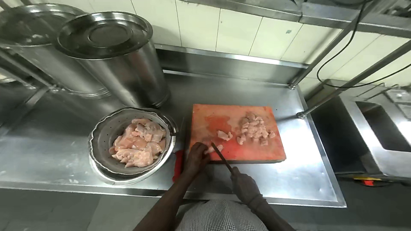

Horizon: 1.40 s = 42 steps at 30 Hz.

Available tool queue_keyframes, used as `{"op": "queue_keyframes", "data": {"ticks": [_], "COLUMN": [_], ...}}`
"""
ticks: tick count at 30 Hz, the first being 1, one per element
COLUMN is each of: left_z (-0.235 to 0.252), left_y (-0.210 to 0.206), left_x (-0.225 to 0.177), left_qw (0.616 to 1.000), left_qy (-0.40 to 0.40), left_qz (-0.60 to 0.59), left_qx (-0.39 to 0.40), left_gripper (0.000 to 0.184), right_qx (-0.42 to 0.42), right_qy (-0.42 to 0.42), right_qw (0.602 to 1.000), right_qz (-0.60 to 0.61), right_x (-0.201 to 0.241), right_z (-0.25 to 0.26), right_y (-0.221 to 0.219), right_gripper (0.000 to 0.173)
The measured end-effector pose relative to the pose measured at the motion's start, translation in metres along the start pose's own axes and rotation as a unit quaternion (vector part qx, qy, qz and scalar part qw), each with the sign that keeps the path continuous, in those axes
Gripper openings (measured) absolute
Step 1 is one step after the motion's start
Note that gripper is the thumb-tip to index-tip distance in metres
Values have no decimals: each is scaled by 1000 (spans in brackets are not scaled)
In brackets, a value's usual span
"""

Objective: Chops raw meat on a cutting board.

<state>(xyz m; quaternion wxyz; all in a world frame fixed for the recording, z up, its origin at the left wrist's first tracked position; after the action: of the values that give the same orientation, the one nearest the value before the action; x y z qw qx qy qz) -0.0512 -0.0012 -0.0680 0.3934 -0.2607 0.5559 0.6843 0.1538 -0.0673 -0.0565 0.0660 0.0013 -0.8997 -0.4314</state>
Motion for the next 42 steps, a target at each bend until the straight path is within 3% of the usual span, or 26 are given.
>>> {"op": "queue_keyframes", "data": {"ticks": [6, 10, 15, 22, 25, 29, 32, 35, 38, 42], "left_z": [4, 8, 9, 9, 8, 24, 41, 53, 68, 107], "left_y": [-4, -4, -3, 8, 12, -7, -39, -65, -78, -93], "left_x": [3, 2, -3, -3, -11, -23, -30, -46, -79, -117], "left_qw": [1000, 1000, 999, 993, 995, 987, 973, 954, 957, 950], "left_qy": [-21, 3, 16, 97, 92, 128, 129, 96, 70, 100], "left_qz": [13, 14, 34, -8, 16, 71, 123, 170, 93, -87], "left_qx": [-4, 23, 4, -61, -33, 62, 148, 227, 266, 284], "left_gripper": [16, 12, 5, 20, 22, 25, 41, 24, 20, 50], "right_qx": [9, 1, -24, 23, -32, -187, -219, -233, -245, -270], "right_qy": [12, 22, 37, 19, 23, -25, -89, -107, -98, -85], "right_qw": [1000, 999, 999, 999, 997, 929, 829, 735, 725, 721], "right_qz": [-21, -40, -26, -29, 59, 317, 506, 628, 637, 632], "right_x": [20, 37, 55, -7, -46, -112, -150, -159, -158, -157], "right_z": [6, 23, 48, 15, -1, -13, -17, -19, -18, -20], "right_y": [8, 13, 14, -25, -32, -48, -69, -78, -80, -81], "right_gripper": [34, 39, 33, 36, 38, 34, 28, 23, 26, 25]}}
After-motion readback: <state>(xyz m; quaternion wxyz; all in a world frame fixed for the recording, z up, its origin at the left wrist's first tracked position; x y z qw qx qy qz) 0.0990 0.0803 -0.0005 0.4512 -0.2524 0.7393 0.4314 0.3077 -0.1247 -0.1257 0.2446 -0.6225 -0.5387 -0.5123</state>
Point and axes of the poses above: each hand's wrist, its own z-axis towards the middle knuckle, its own y-axis out of the back of the hand, x = y × z, the point moved 7 cm from there along z, towards the middle knuckle, and after that the axes turned 7 degrees about -z, right-handed, at the moved point
